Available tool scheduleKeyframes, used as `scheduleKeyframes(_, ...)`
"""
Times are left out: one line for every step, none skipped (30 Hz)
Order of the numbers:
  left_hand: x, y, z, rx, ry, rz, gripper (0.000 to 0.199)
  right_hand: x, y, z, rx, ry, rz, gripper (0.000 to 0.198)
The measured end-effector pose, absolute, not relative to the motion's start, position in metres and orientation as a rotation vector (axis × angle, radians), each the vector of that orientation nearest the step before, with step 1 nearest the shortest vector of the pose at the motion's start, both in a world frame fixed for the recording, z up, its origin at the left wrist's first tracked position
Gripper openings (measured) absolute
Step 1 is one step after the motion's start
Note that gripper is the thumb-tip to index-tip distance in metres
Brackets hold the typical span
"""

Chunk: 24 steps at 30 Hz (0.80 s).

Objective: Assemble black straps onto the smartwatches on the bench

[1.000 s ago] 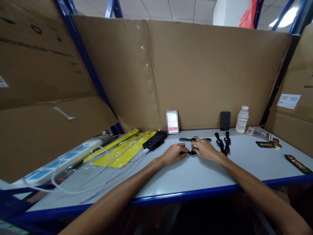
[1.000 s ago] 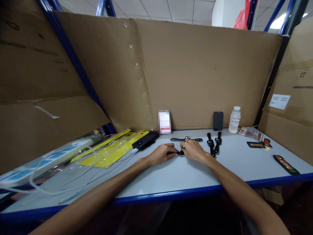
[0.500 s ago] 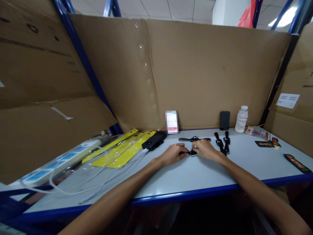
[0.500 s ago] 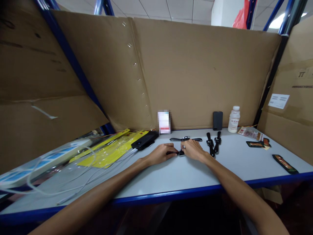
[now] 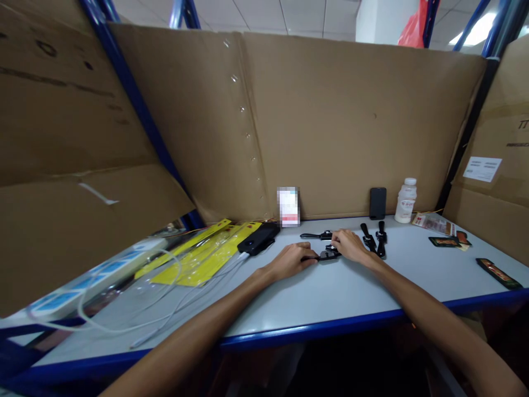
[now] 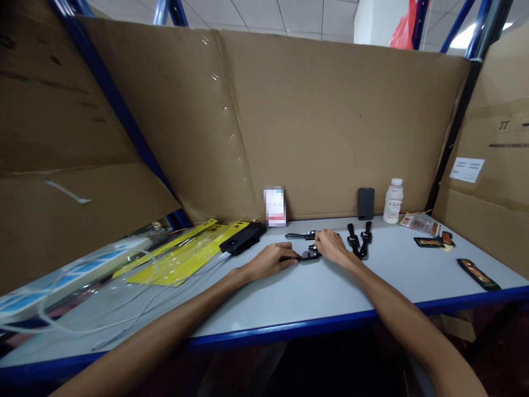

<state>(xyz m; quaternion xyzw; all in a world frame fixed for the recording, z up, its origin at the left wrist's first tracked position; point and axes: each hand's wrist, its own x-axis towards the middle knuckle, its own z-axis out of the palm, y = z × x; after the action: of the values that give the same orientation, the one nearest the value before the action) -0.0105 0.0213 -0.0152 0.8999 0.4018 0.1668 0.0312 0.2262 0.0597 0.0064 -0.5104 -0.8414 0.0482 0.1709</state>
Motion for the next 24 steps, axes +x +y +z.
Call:
scheduleKeyframes(-0.01, 0.021, -0.015, 2.774, 1.245, 0.511, 0.02, 0.228, 0.061, 0.006, -1.472, -2.383, 0.124, 0.017)
scheduleKeyframes(-0.01, 0.021, -0.015, 2.775, 1.25, 0.508, 0.02, 0.229, 0.062, 0.006, -1.489, -2.369, 0.11, 0.018)
scheduleKeyframes(-0.009, 0.021, -0.015, 2.775, 1.253, 0.508, 0.02, 0.23, 0.063, 0.006, -1.5, -2.351, 0.095, 0.02)
scheduleKeyframes(-0.009, 0.021, -0.015, 2.773, 1.255, 0.507, 0.019, 0.231, 0.063, 0.007, -1.5, -2.337, 0.083, 0.022)
scheduleKeyframes(-0.009, 0.021, -0.016, 2.769, 1.257, 0.508, 0.019, 0.232, 0.063, 0.007, -1.486, -2.334, 0.079, 0.023)
scheduleKeyframes(-0.009, 0.021, -0.016, 2.762, 1.26, 0.51, 0.019, 0.231, 0.063, 0.007, -1.452, -2.348, 0.089, 0.022)
scheduleKeyframes(-0.009, 0.021, -0.016, 2.753, 1.263, 0.514, 0.02, 0.231, 0.063, 0.007, -1.404, -2.377, 0.115, 0.02)
scheduleKeyframes(-0.009, 0.021, -0.016, 2.745, 1.265, 0.52, 0.02, 0.23, 0.062, 0.006, -1.348, -2.414, 0.157, 0.017)
scheduleKeyframes(-0.009, 0.021, -0.016, 2.738, 1.264, 0.527, 0.02, 0.229, 0.063, 0.005, -1.296, -2.451, 0.215, 0.013)
scheduleKeyframes(-0.009, 0.021, -0.016, 2.733, 1.257, 0.532, 0.021, 0.227, 0.063, 0.004, -1.258, -2.48, 0.283, 0.011)
scheduleKeyframes(-0.01, 0.021, -0.016, 2.731, 1.248, 0.534, 0.021, 0.226, 0.065, 0.002, -1.243, -2.485, 0.353, 0.01)
scheduleKeyframes(-0.01, 0.021, -0.016, 2.731, 1.24, 0.532, 0.022, 0.224, 0.067, 0.001, -1.25, -2.467, 0.415, 0.008)
scheduleKeyframes(-0.01, 0.021, -0.015, 2.731, 1.235, 0.529, 0.022, 0.223, 0.069, 0.0, -1.272, -2.433, 0.458, 0.008)
scheduleKeyframes(-0.011, 0.021, -0.015, 2.731, 1.234, 0.526, 0.022, 0.223, 0.072, -0.001, -1.303, -2.388, 0.477, 0.009)
scheduleKeyframes(-0.011, 0.021, -0.015, 2.731, 1.236, 0.524, 0.022, 0.223, 0.076, -0.001, -1.337, -2.34, 0.474, 0.011)
scheduleKeyframes(-0.011, 0.021, -0.015, 2.731, 1.239, 0.523, 0.022, 0.223, 0.079, -0.001, -1.37, -2.297, 0.456, 0.014)
scheduleKeyframes(-0.011, 0.021, -0.015, 2.732, 1.242, 0.523, 0.021, 0.225, 0.082, -0.001, -1.403, -2.266, 0.43, 0.017)
scheduleKeyframes(-0.011, 0.021, -0.015, 2.732, 1.24, 0.524, 0.021, 0.226, 0.085, -0.001, -1.434, -2.246, 0.405, 0.019)
scheduleKeyframes(-0.011, 0.021, -0.015, 2.734, 1.235, 0.524, 0.021, 0.229, 0.087, -0.001, -1.467, -2.23, 0.381, 0.019)
scheduleKeyframes(-0.011, 0.021, -0.015, 2.737, 1.229, 0.523, 0.021, 0.231, 0.088, -0.001, -1.502, -2.218, 0.357, 0.019)
scheduleKeyframes(-0.011, 0.021, -0.015, 2.741, 1.223, 0.521, 0.021, 0.234, 0.089, -0.001, -1.538, -2.212, 0.331, 0.018)
scheduleKeyframes(-0.011, 0.021, -0.015, 2.745, 1.219, 0.521, 0.021, 0.238, 0.09, -0.001, -1.573, -2.208, 0.302, 0.017)
scheduleKeyframes(-0.011, 0.021, -0.015, 2.749, 1.215, 0.521, 0.021, 0.241, 0.09, -0.001, -1.606, -2.205, 0.269, 0.018)
scheduleKeyframes(-0.011, 0.022, -0.015, 2.754, 1.213, 0.521, 0.021, 0.245, 0.091, -0.001, -1.635, -2.203, 0.234, 0.018)
